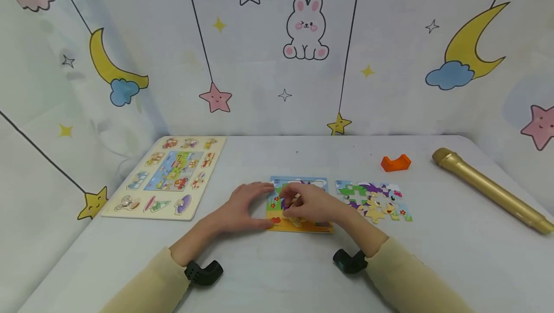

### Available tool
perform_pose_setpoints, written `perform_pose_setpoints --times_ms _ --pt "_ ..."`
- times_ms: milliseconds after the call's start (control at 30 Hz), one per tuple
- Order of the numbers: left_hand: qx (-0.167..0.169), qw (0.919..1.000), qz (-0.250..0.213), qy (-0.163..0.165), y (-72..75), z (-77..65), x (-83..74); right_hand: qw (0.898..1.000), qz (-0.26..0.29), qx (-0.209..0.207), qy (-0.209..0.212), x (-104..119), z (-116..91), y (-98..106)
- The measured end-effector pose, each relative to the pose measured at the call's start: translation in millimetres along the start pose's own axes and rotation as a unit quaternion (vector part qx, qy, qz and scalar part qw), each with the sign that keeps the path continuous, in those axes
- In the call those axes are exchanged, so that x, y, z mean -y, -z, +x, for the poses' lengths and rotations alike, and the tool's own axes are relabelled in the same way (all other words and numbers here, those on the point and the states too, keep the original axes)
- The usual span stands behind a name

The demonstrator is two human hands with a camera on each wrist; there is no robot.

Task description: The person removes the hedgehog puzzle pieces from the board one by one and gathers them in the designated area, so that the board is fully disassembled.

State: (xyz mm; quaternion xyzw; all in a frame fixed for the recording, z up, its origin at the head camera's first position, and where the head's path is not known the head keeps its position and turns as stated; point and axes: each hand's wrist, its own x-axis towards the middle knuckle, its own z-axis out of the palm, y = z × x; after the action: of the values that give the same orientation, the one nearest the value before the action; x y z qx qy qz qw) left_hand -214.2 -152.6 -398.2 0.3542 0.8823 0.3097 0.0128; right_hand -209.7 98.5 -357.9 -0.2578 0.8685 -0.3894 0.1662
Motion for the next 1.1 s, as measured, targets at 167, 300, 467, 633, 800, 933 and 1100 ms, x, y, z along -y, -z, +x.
perform_pose_setpoints --times_ms 167,300,467,633,800,933,1100 --pt "0.011 0.9999 0.008 -0.006 -0.9 0.4 -0.1 1.0 -0.016 -0.002 -0.012 1 -2 -3" --pt "0.018 0.9998 0.008 -0.003 -0.1 0.5 -0.5 0.999 -0.047 -0.006 -0.012 2 -1 -6" --pt "0.028 0.9996 0.009 -0.002 2.8 0.0 -0.9 0.994 -0.098 -0.017 -0.033 6 2 -15" --pt "0.034 0.9994 0.01 -0.002 5.2 -0.6 0.9 0.99 -0.131 -0.023 -0.042 12 3 -20" --pt "0.039 0.9992 0.004 0.0 6.8 -2.0 1.5 0.991 -0.125 -0.029 -0.04 16 2 -22" --pt "0.042 0.9991 0.001 0.0 6.8 -2.0 1.3 0.993 -0.11 -0.035 -0.036 17 2 -22" --pt "0.045 0.999 -0.005 0.0 7.1 -2.1 0.3 0.996 -0.084 -0.035 -0.021 17 1 -23"
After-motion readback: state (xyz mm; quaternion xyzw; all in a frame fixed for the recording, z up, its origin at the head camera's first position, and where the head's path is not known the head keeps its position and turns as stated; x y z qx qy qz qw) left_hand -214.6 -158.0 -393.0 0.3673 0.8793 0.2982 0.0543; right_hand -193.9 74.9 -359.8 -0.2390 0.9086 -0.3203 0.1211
